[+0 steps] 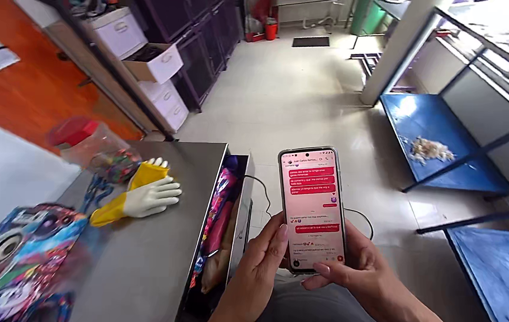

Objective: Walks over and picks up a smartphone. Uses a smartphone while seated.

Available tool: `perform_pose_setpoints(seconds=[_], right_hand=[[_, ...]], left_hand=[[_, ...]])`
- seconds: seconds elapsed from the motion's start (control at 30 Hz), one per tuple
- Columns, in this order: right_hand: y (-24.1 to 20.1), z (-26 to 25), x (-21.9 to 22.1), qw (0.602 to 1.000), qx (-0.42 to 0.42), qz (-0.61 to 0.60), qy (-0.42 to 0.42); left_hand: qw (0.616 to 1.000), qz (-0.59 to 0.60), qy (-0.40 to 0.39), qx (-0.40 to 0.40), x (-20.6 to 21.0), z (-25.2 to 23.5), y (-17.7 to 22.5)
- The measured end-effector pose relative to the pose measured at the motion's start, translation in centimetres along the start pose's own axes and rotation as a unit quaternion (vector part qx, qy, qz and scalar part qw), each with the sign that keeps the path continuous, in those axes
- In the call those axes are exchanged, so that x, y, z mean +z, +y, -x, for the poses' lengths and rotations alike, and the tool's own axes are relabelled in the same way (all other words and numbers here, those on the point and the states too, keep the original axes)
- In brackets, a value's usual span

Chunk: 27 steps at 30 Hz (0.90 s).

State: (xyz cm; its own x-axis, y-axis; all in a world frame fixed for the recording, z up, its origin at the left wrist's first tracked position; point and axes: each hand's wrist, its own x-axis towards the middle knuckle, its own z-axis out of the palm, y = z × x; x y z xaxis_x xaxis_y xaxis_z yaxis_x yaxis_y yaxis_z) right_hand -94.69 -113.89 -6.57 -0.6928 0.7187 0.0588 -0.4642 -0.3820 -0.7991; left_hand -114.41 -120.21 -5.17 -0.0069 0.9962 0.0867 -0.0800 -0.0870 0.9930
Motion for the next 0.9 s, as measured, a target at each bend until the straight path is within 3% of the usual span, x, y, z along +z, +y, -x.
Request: perform_pose_setpoints(seconds=[0.13, 0.4, 0.53, 0.7, 0.8, 0.9], right_hand=[[-2.8, 0.1, -2.2, 0.995, -0.042, 0.012, 0.091], [-6.1, 2.5, -7.6, 0.982, -0.139, 0.016, 0.131], [-6.9, 4.3, -8.3, 0.965, -0.177, -0.02, 0.19], [-7.0, 5.1, -7.9, 0.928, -0.247, -0.042, 0.277], [-6.9, 4.8, -6.9, 0.897, -0.289, -0.063, 0.327], [-6.4, 4.3, -5.9, 0.869, -0.313, -0.075, 0.376]], left_hand=[[0.998, 0.031, -0.062, 0.003, 2.9, -5.0, 0.1], [0.97, 0.078, -0.223, -0.051, 8.2, -13.0, -0.6], [0.924, 0.131, -0.342, -0.109, 10.2, -16.6, -1.0], [0.827, 0.183, -0.499, -0.183, 11.6, -21.8, -1.6], [0.787, 0.19, -0.545, -0.216, 12.7, -23.9, -1.2], [0.776, 0.16, -0.569, -0.22, 13.3, -24.7, -0.8]])
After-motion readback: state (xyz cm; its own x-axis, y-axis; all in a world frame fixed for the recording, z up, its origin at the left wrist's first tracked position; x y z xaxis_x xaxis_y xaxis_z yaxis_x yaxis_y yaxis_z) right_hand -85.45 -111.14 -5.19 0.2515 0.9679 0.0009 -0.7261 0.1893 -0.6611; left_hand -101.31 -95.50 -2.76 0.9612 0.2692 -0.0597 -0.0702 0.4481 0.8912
